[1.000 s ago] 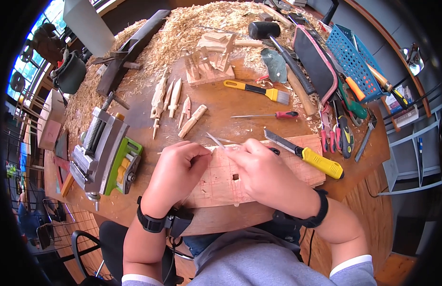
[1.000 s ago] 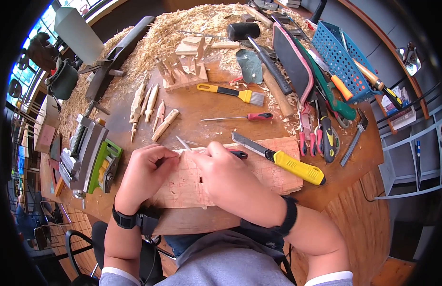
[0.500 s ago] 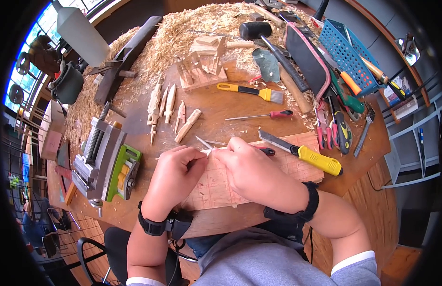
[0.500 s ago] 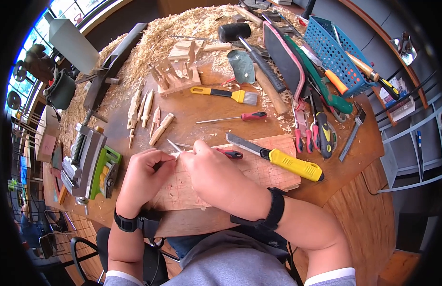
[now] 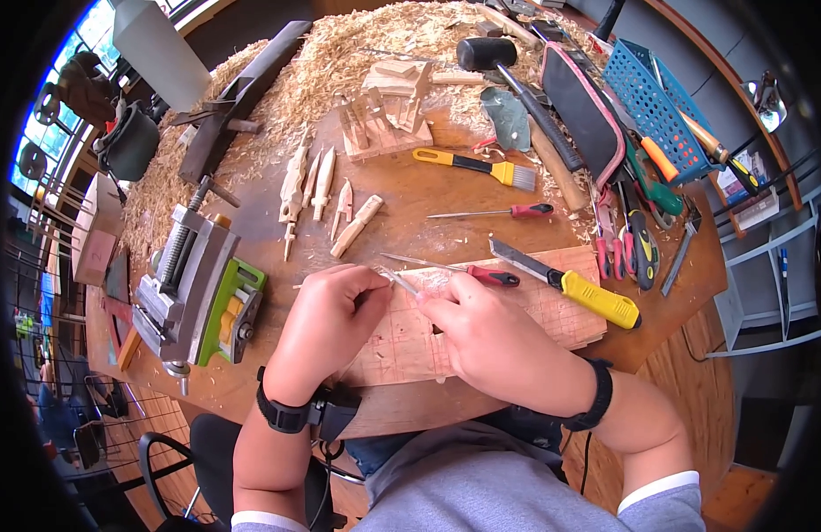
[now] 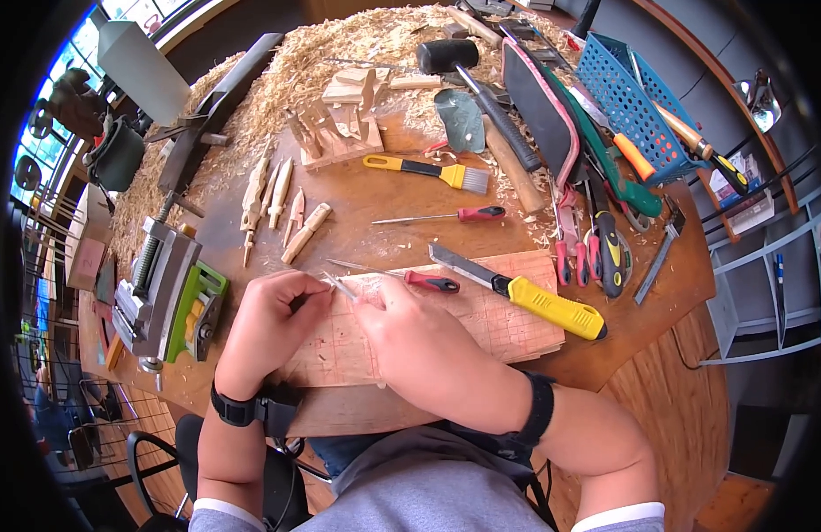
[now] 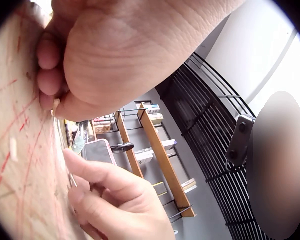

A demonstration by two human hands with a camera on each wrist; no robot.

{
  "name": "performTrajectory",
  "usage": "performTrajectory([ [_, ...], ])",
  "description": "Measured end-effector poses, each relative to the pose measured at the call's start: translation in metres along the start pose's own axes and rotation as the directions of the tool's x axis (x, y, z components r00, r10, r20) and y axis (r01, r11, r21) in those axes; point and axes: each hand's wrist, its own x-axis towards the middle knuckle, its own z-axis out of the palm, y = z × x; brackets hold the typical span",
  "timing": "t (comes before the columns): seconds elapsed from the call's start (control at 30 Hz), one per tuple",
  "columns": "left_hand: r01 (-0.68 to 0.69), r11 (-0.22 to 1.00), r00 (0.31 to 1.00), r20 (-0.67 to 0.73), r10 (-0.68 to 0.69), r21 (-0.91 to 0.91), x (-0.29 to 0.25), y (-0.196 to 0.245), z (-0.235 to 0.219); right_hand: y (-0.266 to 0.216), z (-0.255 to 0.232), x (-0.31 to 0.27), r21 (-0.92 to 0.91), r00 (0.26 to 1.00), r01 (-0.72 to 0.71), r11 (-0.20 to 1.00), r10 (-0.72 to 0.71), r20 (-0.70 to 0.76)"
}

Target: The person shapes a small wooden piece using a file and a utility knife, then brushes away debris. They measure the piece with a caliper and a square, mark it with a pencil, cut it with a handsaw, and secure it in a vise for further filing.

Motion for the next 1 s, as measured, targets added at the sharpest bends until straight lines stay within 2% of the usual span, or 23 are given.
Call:
performTrajectory([
  [0.07,-0.003,0.999,1.0,0.0,0.003,0.033,0.0,0.002,0.0,-0.001,0.001,0.011,-0.016,1.0,-0.016,1.0,0.015,-0.007],
  [0.1,-0.013,0.999,1.0,0.007,0.013,0.034,0.0,0.004,0.0,-0.001,0.001,0.018,-0.012,0.997,-0.064,0.998,0.065,0.033],
  [0.17,0.031,0.998,0.999,0.013,-0.032,0.061,0.0,0.006,-0.001,0.001,0.001,0.022,-0.015,0.991,-0.117,0.993,0.118,0.064],
  [0.27,0.052,0.998,0.999,-0.001,-0.052,0.032,-0.001,0.004,-0.001,0.004,0.001,0.022,0.031,0.993,-0.113,0.993,0.112,0.023],
  [0.33,0.092,0.996,0.996,-0.009,-0.093,-0.005,-0.002,0.006,-0.001,0.002,-0.003,0.009,0.021,0.996,-0.071,0.997,0.072,-0.055],
  [0.5,0.125,0.992,0.992,0.018,-0.125,-0.001,0.0,0.008,-0.003,-0.005,-0.009,-0.009,0.006,0.999,-0.053,0.999,0.053,0.005],
  [0.57,0.06,0.998,0.998,0.0,-0.06,0.024,-0.001,0.006,-0.002,-0.005,-0.008,-0.008,-0.01,0.999,-0.043,0.999,0.043,0.015],
  [0.67,0.043,0.999,0.999,0.01,-0.043,0.02,0.0,0.006,-0.002,-0.003,0.002,0.0,0.008,1.0,-0.022,1.0,0.022,-0.017],
  [0.73,0.05,0.998,0.999,0.014,-0.05,0.039,0.001,0.007,-0.002,0.001,0.008,0.009,-0.048,0.998,-0.056,0.997,0.057,0.016],
  [0.83,0.051,0.998,0.999,0.015,-0.052,0.041,0.0,0.006,-0.001,0.001,0.003,0.023,-0.023,0.99,-0.124,0.992,0.125,0.065],
  [0.93,0.065,0.998,0.998,0.015,-0.066,0.021,0.0,0.007,-0.001,0.004,0.0,0.023,0.037,0.989,-0.149,0.988,0.149,0.012],
  [1.0,0.096,0.995,0.995,0.01,-0.096,0.019,-0.002,0.006,-0.003,0.003,-0.005,0.012,0.029,0.994,-0.108,0.994,0.109,-0.006],
])
